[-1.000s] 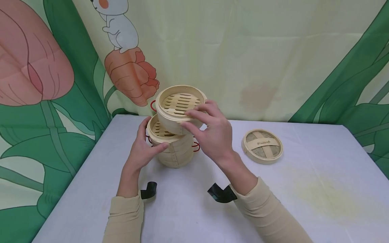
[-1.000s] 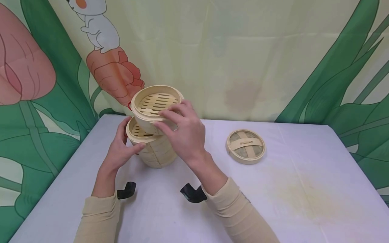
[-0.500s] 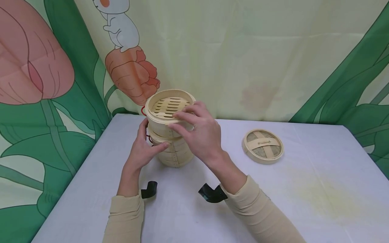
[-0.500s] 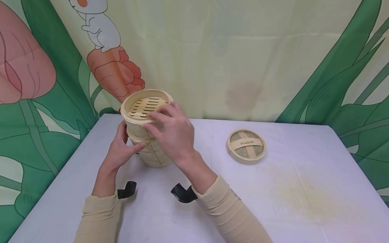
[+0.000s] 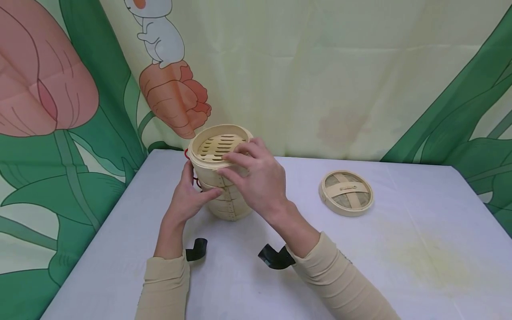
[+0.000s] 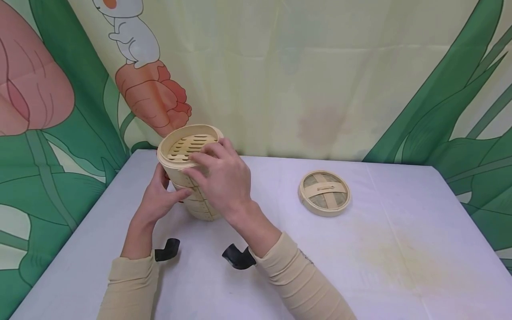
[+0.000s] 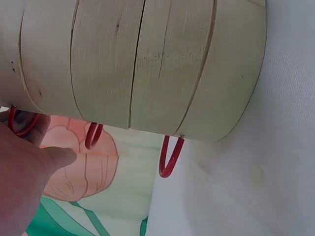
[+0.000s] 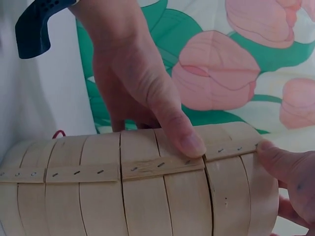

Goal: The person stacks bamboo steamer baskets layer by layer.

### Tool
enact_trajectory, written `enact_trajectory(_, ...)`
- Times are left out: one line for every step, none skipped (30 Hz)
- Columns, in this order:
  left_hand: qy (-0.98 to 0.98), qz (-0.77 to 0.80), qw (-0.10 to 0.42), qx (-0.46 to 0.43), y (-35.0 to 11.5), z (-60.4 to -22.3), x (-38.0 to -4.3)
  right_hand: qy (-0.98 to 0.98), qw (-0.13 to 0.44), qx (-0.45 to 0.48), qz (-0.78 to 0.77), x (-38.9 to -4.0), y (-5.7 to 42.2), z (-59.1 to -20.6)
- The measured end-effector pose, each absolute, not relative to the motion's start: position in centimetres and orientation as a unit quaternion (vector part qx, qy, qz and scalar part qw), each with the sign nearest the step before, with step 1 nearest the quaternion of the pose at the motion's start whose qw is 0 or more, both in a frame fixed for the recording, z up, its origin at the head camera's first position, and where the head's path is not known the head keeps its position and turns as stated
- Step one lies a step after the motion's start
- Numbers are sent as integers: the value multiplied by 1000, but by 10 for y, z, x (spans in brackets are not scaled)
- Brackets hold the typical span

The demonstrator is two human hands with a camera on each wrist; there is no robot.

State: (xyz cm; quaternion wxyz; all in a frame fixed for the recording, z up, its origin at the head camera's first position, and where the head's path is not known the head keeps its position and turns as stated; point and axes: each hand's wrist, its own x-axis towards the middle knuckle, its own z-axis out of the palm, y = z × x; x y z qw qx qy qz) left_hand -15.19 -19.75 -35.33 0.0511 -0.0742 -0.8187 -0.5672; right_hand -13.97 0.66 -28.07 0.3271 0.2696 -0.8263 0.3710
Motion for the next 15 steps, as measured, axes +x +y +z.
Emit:
enact_trajectory(-819, -567, 51, -74, -197, -353, -152, -827, 325, 269, 371, -140, 7, -281)
enact_trajectory(-819, -566, 51, -75, -197, -353, -152, -828, 323, 269, 370, -140, 7, -281)
enact_trajectory(-819, -566, 52, -76, -197, -353, -152, -829, 320, 270, 371, -140, 8, -281)
enact_trajectory(-820, -566, 52, -76, -197, -353, -152, -830, 317, 270, 371, -141, 9, -281)
enact_trajectory(-820, -565, 52, -75, -197, -353, -152, -831, 314, 270, 371, -141, 10, -281)
enact_trajectory(-821, -564, 52, -75, -197, -353, -152, -832, 311, 271, 371, -141, 10, -281)
enact_trajectory(-821, -563, 51, -74, -197, -353, -152, -833, 308, 272, 371, -141, 11, -280)
enact_trajectory(-822, -562, 51, -72, -196, -353, -152, -834, 305, 273, 371, -141, 11, -280)
enact_trajectory(-822, -562, 50, -72, -196, -353, -152, -834, 302, 274, 372, -142, 12, -280)
enact_trajectory(-824, -561, 49, -70, -196, -353, -152, -835, 300, 274, 372, -142, 12, -280)
enact_trajectory(-824, -561, 48, -70, -196, -353, -153, -835, 299, 275, 372, -142, 12, -280)
enact_trajectory(-824, -560, 48, -70, -196, -353, -153, -835, 298, 276, 372, -142, 12, -280)
enact_trajectory(-824, -560, 48, -70, -197, -353, -153, -835, 296, 277, 373, -142, 12, -280)
enact_trajectory(-824, -560, 48, -70, -197, -353, -153, -835, 295, 277, 373, -142, 12, -280)
enact_trajectory(-824, -560, 48, -69, -197, -353, -153, -835, 294, 278, 373, -142, 12, -280)
